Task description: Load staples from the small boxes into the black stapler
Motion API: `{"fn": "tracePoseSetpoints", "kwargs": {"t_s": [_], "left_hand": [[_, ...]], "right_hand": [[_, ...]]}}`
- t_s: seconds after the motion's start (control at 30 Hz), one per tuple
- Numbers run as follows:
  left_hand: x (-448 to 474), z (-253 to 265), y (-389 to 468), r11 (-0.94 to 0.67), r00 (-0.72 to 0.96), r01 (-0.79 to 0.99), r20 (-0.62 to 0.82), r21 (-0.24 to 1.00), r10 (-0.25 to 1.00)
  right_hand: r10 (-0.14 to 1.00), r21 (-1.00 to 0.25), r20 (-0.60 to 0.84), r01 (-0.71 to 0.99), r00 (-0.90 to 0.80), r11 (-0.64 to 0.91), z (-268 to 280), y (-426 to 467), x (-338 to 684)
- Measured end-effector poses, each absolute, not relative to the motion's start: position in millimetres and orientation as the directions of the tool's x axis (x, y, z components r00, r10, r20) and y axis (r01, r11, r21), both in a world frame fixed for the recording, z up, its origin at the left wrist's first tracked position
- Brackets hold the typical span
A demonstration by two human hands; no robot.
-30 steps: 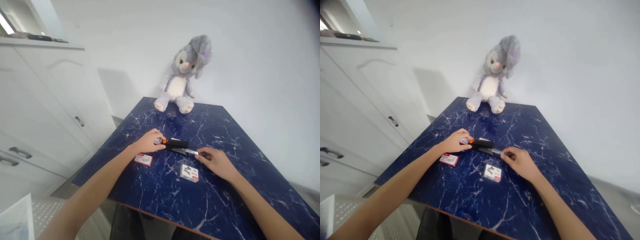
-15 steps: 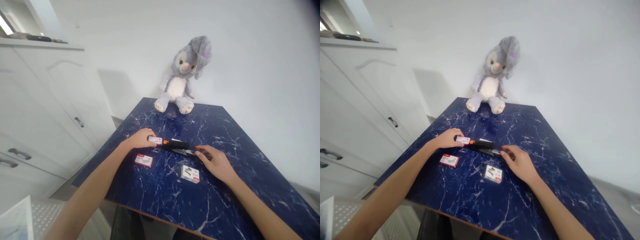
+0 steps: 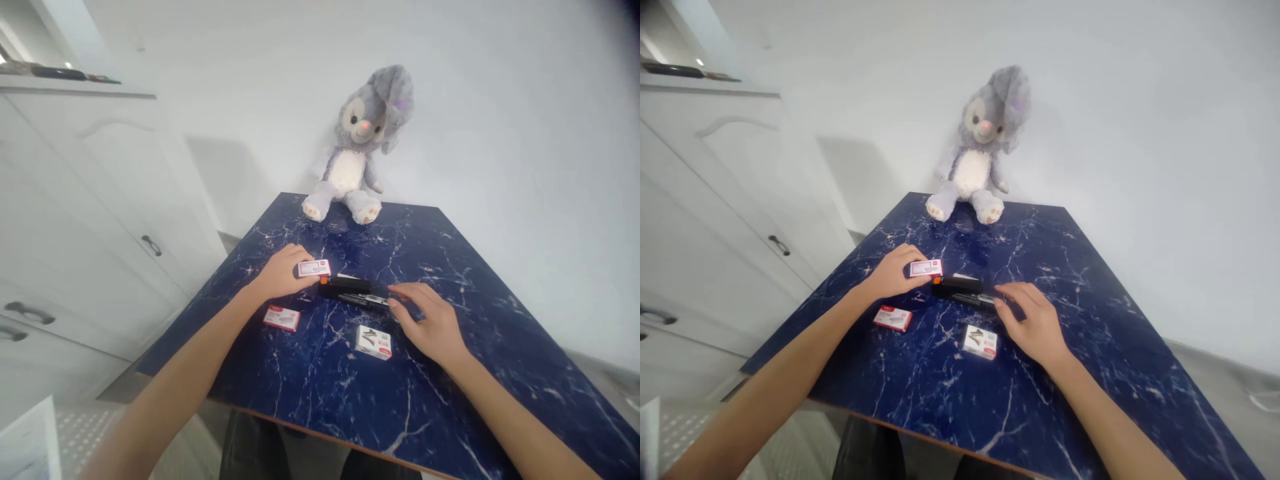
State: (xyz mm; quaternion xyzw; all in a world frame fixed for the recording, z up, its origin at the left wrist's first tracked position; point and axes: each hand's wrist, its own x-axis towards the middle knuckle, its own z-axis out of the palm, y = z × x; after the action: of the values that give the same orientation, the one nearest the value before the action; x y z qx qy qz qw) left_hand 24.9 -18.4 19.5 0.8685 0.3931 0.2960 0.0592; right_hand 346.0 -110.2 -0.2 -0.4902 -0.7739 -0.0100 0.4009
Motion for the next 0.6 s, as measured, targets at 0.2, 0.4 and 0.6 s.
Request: {"fn": "tracePoseSetpoints", "kwargs": {"t_s": [0.2, 0.4, 0.6], "left_hand": [[10.7, -7.5, 4.7, -0.597, 0.482, 0.71, 0.359, 0.374, 0.799], [18.3, -10.3, -2.0, -0.567, 0.487, 0.792, 0.328, 0.225, 0.81], [19.7, -2.6, -5.8, -0.558, 0.399, 0.749, 0.429, 0.358, 0.811]], "right_hand": [[0.67, -0.296, 0.599, 0.657, -0.438, 0.693, 14.8, -123.6, 297.2], [0.727, -0.249, 0.312, 0.686, -0.611, 0.683, 12.1, -119.5, 204.1], [0.768, -0.351, 0.3, 0.683, -0.566, 0.641, 9.0, -104.6, 205.4]]}}
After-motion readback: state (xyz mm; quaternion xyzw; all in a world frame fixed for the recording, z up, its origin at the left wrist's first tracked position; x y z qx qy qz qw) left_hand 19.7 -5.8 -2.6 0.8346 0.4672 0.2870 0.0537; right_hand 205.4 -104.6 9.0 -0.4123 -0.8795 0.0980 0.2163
